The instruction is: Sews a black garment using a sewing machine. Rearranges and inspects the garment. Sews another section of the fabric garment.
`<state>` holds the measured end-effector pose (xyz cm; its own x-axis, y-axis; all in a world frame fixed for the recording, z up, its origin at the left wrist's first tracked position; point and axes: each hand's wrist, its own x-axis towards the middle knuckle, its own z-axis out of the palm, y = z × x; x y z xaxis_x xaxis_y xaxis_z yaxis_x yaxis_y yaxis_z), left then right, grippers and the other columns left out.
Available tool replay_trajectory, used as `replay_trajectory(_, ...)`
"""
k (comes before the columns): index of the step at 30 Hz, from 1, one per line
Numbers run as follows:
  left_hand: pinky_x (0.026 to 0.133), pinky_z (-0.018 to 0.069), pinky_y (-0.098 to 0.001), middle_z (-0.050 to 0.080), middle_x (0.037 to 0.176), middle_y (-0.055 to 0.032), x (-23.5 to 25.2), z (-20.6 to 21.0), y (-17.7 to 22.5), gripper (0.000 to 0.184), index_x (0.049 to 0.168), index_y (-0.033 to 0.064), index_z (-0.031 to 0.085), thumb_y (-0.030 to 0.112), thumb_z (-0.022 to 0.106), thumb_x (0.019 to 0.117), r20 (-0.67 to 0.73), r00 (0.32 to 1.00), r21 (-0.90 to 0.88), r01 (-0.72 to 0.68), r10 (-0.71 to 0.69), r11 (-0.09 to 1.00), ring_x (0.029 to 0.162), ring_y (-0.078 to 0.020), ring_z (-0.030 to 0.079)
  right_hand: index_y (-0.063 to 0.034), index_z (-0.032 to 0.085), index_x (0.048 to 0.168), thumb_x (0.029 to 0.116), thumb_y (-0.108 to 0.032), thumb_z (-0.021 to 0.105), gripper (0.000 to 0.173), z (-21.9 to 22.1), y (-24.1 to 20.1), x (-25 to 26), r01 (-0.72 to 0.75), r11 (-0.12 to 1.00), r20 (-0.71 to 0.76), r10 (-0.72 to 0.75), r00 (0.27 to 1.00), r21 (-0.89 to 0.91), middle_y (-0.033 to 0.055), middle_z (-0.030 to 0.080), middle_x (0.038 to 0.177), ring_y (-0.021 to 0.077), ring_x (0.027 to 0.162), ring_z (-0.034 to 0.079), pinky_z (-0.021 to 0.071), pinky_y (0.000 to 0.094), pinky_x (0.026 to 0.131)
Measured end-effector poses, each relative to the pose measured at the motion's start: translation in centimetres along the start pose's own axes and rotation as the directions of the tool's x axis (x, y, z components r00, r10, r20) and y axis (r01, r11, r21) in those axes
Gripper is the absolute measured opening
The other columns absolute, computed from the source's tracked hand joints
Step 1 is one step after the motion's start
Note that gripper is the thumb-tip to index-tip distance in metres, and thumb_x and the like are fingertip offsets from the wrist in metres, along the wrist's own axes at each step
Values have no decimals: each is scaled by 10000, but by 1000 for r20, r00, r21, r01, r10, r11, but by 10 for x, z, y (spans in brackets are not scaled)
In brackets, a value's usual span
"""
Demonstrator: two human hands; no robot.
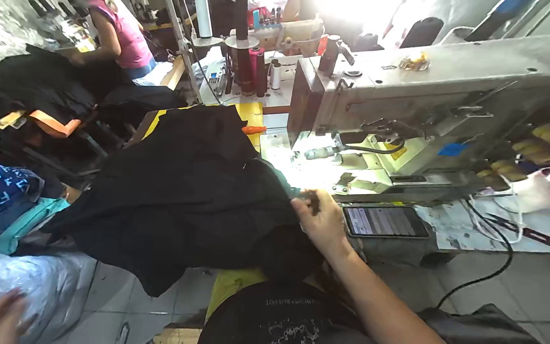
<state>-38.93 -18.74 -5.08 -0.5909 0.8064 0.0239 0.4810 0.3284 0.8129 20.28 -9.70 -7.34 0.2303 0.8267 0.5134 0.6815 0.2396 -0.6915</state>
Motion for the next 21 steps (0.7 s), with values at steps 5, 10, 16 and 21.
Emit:
replay_trajectory(5, 862, 457, -788, 662, 1079, -371, 10, 69, 67, 348, 1228, -60, 650, 52, 698, 901, 312, 944, 665, -299, 109, 684, 1019, -595, 633, -50, 750, 1041, 908, -139, 701, 167, -2, -4, 5, 70, 957, 113, -39, 993, -282, 135, 742, 972, 292, 910, 737, 608, 472, 794)
replay_trajectory(10, 917, 260, -922, 542, 1237, -468, -21, 111, 159, 382, 1160, -78, 699, 73, 817, 829, 351, 857, 644, -513, 376, 567, 1226, -733, 415, -61, 758, 1027, 961, -202, 668, 180, -20, 2, 7, -117, 993, 100, 118, 988, -18, 63, 760, 924, 130, 861, 725, 590, 331, 820)
replay_trajectory(16, 1038, 343, -770, 691, 819, -172, -65, 233, 255, 240, 927, 15, 727, 224, 633, 999, 418, 360, 332, -915, 834, 229, 848, -400, 700, -100, 744, 1000, 939, -223, 707, 142, -15, -1, 9, -214, 970, 174, 191, 966, 120, -7, 740, 883, 30, 809, 683, 564, 252, 781)
replay_trajectory(21, 1128, 287, -731, 505, 1511, -156, -78, 335, 286, 366, 1318, 206, 693, 363, 644, 991, 523, 140, -102, -969, 841, 225, 1428, -372, 444, -76, 739, 1046, 922, -180, 740, 161, -20, -3, 9, -205, 911, 224, 130, 966, 358, -31, 748, 889, -7, 813, 691, 578, 191, 778)
